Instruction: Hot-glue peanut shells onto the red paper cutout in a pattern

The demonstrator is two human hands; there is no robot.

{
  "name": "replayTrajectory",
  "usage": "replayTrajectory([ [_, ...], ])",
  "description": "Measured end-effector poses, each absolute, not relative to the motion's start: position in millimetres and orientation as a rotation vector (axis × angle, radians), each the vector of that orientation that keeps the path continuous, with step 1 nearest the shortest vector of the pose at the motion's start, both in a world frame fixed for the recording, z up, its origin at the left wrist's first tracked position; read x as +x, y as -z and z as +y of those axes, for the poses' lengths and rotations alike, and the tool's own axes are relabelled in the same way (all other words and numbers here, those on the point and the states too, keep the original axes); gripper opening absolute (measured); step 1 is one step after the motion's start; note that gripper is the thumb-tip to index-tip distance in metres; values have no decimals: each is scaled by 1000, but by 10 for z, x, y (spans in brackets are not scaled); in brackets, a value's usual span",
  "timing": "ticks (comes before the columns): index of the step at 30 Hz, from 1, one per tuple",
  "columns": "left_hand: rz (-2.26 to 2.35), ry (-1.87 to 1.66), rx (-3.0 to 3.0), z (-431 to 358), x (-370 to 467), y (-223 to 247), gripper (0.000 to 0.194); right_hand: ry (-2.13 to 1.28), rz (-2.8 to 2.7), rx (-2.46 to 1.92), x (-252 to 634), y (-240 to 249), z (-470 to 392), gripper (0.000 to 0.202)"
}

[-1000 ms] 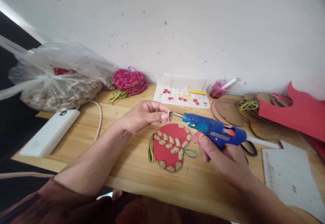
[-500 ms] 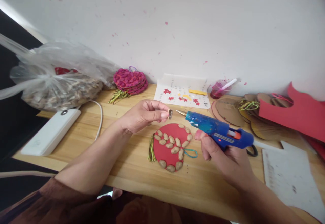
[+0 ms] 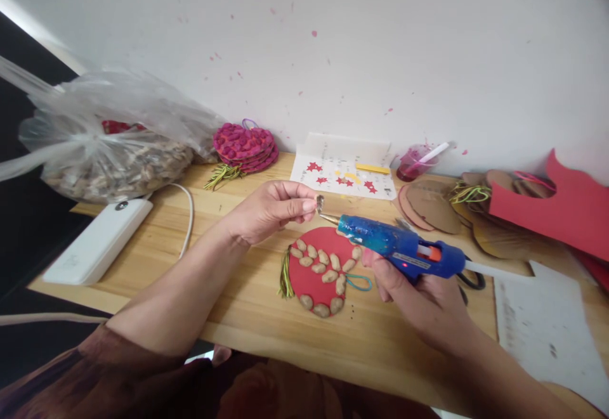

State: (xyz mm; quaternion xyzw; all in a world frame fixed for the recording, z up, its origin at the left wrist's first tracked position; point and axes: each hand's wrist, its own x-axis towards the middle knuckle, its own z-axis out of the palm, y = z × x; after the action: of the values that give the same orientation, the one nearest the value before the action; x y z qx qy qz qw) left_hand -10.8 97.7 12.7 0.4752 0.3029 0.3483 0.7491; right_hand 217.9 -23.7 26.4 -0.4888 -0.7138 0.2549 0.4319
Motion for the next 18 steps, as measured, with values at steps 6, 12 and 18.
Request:
replayTrajectory([
  [6,653,-759,1036,970,-114,-122,31,-640,-1757,-1244,2189,-249,-244,29],
  [12,662,-763,1036,970,-115,-123,33,-639,-1759,-1252,2159,-283,-236,32],
  [18,657,-761,1037,974,-114,-122,32,-659,-1722,-1267,2163,-267,-243,31],
])
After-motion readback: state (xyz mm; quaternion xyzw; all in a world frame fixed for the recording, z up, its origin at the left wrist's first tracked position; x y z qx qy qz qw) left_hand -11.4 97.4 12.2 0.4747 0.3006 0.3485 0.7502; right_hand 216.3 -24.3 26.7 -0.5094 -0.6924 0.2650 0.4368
